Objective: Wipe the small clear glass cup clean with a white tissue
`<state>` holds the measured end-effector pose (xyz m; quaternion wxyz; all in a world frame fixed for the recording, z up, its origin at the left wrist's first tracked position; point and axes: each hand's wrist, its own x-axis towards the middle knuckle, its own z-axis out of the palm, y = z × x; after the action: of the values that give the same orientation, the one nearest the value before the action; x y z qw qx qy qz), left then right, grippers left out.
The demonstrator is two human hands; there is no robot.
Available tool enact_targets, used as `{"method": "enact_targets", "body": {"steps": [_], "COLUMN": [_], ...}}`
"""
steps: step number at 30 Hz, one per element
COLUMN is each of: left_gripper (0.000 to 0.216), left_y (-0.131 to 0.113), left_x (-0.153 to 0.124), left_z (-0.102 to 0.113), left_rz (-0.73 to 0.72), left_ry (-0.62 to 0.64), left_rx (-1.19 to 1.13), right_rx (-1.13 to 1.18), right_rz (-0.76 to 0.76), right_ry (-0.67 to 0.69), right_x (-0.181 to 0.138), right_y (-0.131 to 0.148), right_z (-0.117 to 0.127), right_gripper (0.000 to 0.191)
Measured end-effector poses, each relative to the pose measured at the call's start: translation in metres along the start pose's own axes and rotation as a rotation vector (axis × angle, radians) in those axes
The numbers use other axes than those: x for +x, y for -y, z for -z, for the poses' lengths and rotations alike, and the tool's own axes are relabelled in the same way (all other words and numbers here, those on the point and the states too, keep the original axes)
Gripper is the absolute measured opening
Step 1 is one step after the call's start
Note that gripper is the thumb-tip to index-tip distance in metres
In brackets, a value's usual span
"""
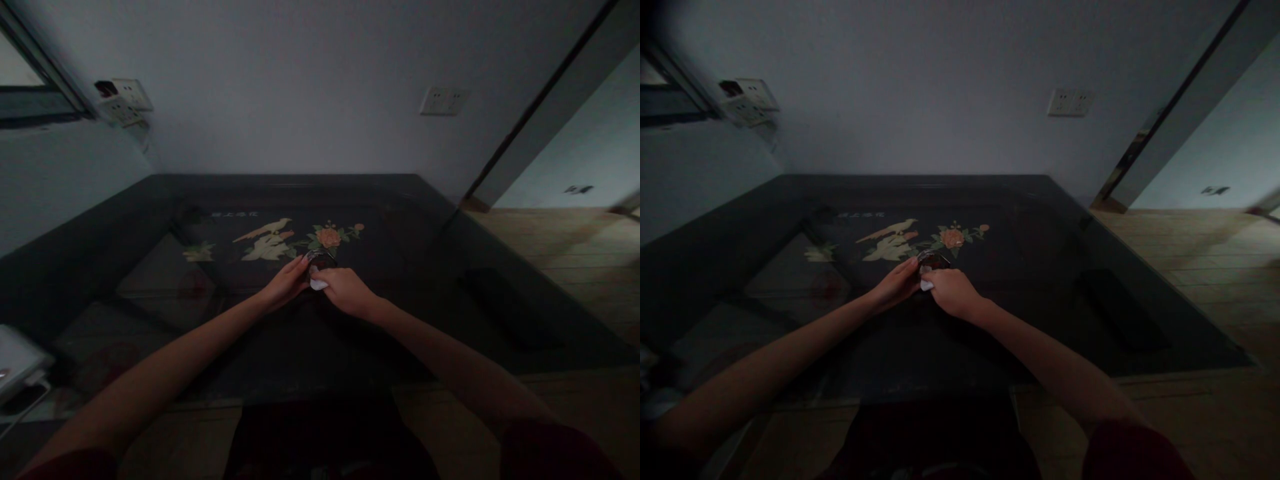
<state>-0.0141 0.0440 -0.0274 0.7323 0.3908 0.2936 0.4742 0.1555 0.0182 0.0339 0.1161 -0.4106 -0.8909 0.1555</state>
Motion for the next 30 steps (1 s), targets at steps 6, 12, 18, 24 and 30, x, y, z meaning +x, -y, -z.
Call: {"method": "enact_targets", "body": {"steps": [6,12,18,24,30], "left_gripper": [0.030,0.030,0.033,0.031,0.033], "left_y": [0.000,-0.003,-0.004,-0.002,-0.001], "left_x": [0.001,0.000,-0.003,-0.002,-0.001], "left_z": [0.002,-0.001,-0.004,0.000,0.001], "left_rz": [-0.008,0.015,0.016,-0.001,0.013], "left_ry": [-0.023,-0.041,0.003,0.022,0.001], "left_rx": [-0.010,-0.008,0.015,0.006,0.007], "right_rx": [0.645,0.273,-0.376,-0.473,-0.134], "right_rz": [-0.084,0.015,0.236,0.253,0.165], "right_ry": [-0.160,-0.094,0.121,0.125,0.040], "right_x": [0.009,0.004,0.000,0.000,0.000], "right_y": [-0.007,-0.004,-0.006,-0.006,-0.011], "right_z": [-0.015,-0.012,0.006,0.008,0.001], "right_gripper": [0.038,0.041,0.032,0.028,0.037]}}
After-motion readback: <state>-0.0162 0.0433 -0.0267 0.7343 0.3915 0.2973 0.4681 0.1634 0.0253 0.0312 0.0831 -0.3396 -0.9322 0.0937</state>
